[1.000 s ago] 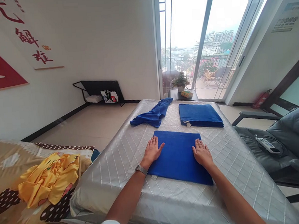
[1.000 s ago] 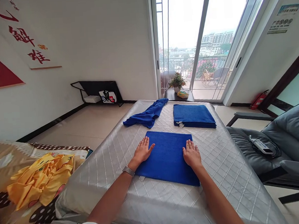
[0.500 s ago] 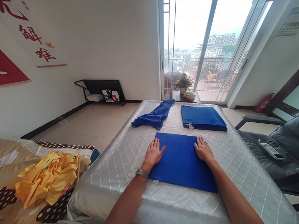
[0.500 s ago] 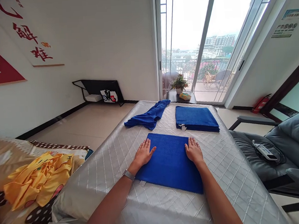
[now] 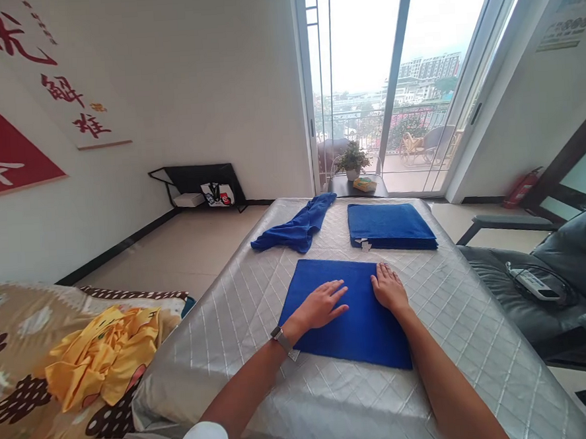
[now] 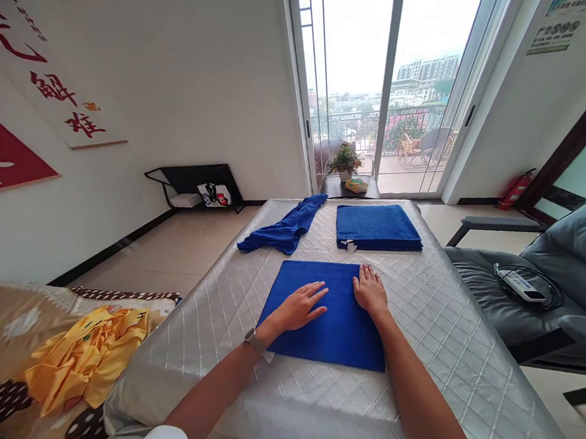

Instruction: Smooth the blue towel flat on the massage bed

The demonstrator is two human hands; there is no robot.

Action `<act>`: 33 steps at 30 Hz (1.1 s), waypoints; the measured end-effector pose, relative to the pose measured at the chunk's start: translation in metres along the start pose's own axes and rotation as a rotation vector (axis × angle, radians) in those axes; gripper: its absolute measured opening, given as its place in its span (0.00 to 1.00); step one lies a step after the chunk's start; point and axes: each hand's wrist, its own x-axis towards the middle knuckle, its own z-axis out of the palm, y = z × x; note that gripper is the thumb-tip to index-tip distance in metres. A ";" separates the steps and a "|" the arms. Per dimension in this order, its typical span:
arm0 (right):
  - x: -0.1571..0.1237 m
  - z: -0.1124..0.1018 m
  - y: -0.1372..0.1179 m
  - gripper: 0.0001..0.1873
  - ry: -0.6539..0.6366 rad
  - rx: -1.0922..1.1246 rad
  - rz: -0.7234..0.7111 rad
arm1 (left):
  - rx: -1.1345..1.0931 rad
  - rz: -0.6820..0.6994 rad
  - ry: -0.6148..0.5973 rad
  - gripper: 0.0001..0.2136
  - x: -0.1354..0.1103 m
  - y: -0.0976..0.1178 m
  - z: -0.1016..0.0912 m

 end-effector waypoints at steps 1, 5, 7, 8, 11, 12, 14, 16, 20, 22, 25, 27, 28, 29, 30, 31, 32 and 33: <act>0.000 0.000 0.000 0.34 0.007 -0.005 -0.003 | -0.035 0.092 -0.005 0.27 0.010 0.013 0.001; -0.003 -0.001 0.003 0.33 0.006 -0.060 -0.056 | -0.158 0.136 0.085 0.26 0.069 0.052 0.012; -0.005 -0.002 0.004 0.33 -0.011 -0.081 -0.077 | -0.183 0.069 0.135 0.25 0.101 0.059 0.024; -0.005 -0.002 0.005 0.33 -0.017 -0.085 -0.078 | -0.181 0.028 0.141 0.25 0.115 0.060 0.031; -0.005 -0.001 0.005 0.34 -0.013 -0.074 -0.056 | -0.136 -0.107 0.075 0.27 0.140 0.056 0.052; -0.005 -0.001 0.005 0.34 -0.009 -0.072 -0.054 | -0.120 -0.147 0.042 0.28 0.143 0.053 0.059; -0.004 0.000 0.004 0.33 0.003 -0.071 -0.054 | -0.095 -0.199 0.000 0.29 0.140 0.048 0.068; -0.004 0.001 0.003 0.33 0.010 -0.069 -0.051 | -0.066 -0.223 -0.017 0.32 0.132 0.041 0.071; -0.002 0.000 0.001 0.34 0.012 -0.040 -0.023 | 0.007 -0.292 -0.048 0.35 0.107 0.016 0.066; -0.001 0.000 0.000 0.35 0.002 -0.023 -0.014 | 0.027 -0.342 -0.055 0.35 0.092 -0.004 0.060; 0.000 0.001 0.001 0.35 -0.016 -0.005 -0.005 | 0.044 -0.428 -0.066 0.36 0.065 -0.039 0.048; 0.001 0.002 0.002 0.35 -0.015 -0.002 -0.005 | 0.052 -0.507 -0.070 0.37 0.046 -0.061 0.041; 0.001 0.002 0.002 0.35 -0.011 -0.003 -0.006 | 0.057 -0.550 -0.067 0.37 0.038 -0.070 0.038; 0.002 0.003 0.003 0.35 -0.006 -0.006 -0.006 | 0.061 -0.587 -0.062 0.38 0.031 -0.078 0.035; 0.002 0.003 0.003 0.35 -0.003 -0.009 -0.004 | 0.064 -0.614 -0.056 0.39 0.025 -0.083 0.033; 0.002 0.003 0.003 0.35 -0.002 -0.013 -0.002 | 0.067 -0.630 -0.051 0.39 0.021 -0.087 0.032; 0.002 0.003 0.003 0.35 -0.002 -0.018 0.000 | 0.068 -0.639 -0.045 0.40 0.018 -0.090 0.031; 0.002 0.003 0.002 0.35 -0.003 -0.023 0.002 | 0.070 -0.640 -0.039 0.40 0.016 -0.091 0.031</act>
